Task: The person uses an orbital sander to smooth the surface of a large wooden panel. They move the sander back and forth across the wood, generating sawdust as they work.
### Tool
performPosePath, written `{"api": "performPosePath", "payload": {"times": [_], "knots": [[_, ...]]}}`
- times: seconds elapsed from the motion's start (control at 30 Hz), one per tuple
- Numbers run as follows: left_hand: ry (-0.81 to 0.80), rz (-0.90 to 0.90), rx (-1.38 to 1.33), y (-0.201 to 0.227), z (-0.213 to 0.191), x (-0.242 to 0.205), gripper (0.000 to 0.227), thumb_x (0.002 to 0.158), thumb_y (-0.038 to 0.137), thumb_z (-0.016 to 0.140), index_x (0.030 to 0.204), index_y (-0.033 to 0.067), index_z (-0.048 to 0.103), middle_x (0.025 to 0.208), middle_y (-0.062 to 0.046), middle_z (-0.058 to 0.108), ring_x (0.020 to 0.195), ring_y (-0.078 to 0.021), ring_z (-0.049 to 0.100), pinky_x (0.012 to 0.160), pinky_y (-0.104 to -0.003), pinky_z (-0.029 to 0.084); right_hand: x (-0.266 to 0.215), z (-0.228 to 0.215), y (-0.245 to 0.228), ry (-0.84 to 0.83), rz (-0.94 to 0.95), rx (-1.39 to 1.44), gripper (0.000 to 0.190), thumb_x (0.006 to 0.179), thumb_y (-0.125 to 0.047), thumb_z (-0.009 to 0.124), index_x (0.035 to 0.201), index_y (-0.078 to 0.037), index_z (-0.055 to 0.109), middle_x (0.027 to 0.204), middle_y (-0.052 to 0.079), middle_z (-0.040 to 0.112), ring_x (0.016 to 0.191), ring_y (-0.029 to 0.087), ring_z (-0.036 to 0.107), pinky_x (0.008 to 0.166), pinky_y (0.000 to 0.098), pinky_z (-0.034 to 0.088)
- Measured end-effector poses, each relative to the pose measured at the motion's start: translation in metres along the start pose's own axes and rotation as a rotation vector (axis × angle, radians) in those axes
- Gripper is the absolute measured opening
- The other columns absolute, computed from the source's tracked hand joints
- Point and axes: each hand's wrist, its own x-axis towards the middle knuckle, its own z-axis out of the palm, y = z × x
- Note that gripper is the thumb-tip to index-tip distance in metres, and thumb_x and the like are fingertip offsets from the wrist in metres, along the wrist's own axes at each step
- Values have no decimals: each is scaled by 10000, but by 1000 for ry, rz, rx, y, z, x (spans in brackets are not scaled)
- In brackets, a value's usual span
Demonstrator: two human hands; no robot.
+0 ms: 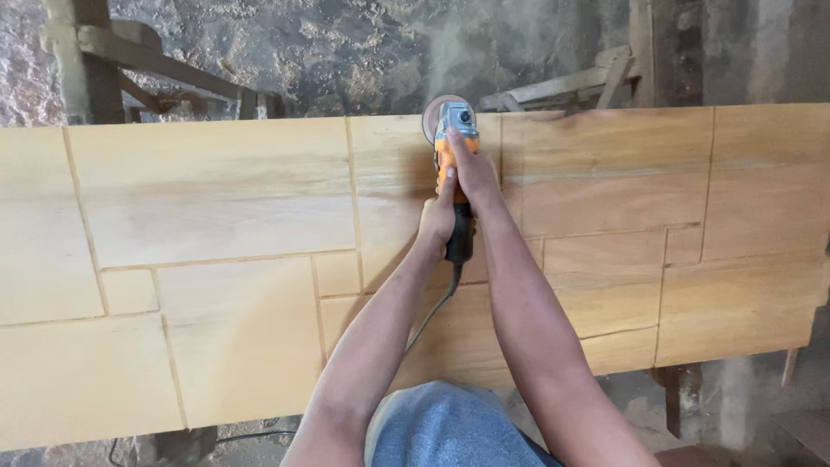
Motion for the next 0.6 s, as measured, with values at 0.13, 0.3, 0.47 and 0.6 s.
{"api": "performPosePath", "payload": {"times": [0.13, 0.3, 0.47, 0.6], "knots": [[2, -3, -14, 8, -24, -10, 847, 876, 780, 515, 872, -36, 743, 699, -98, 708, 565, -193, 675, 520, -353, 541, -10, 30, -6, 22, -4, -41, 660, 856, -696, 626, 894, -48, 744, 746, 48, 698, 630, 145, 679, 589, 306, 558], [21, 28, -86, 11, -52, -21, 844, 905, 763, 494, 857, -52, 709, 684, -130, 685, 524, -217, 675, 511, -367, 578, -15, 64, -3, -14, 25, -63, 644, 840, -683, 633, 891, -51, 745, 743, 52, 699, 621, 163, 682, 577, 320, 559], [69, 16, -174, 17, -91, -34, 811, 929, 738, 438, 1000, -28, 696, 719, -113, 710, 559, -209, 699, 528, -364, 606, -11, 111, 6, -57, -65, -230, 690, 828, -709, 627, 931, -46, 787, 812, 55, 743, 720, 147, 702, 649, 311, 552], [93, 98, -358, 17, -108, -37, 820, 942, 733, 444, 1142, -28, 671, 839, -90, 735, 695, -199, 717, 643, -358, 602, -2, 139, 10, -142, -53, -390, 771, 801, -759, 601, 1012, -41, 788, 946, 103, 776, 877, 182, 724, 770, 332, 540]]}}
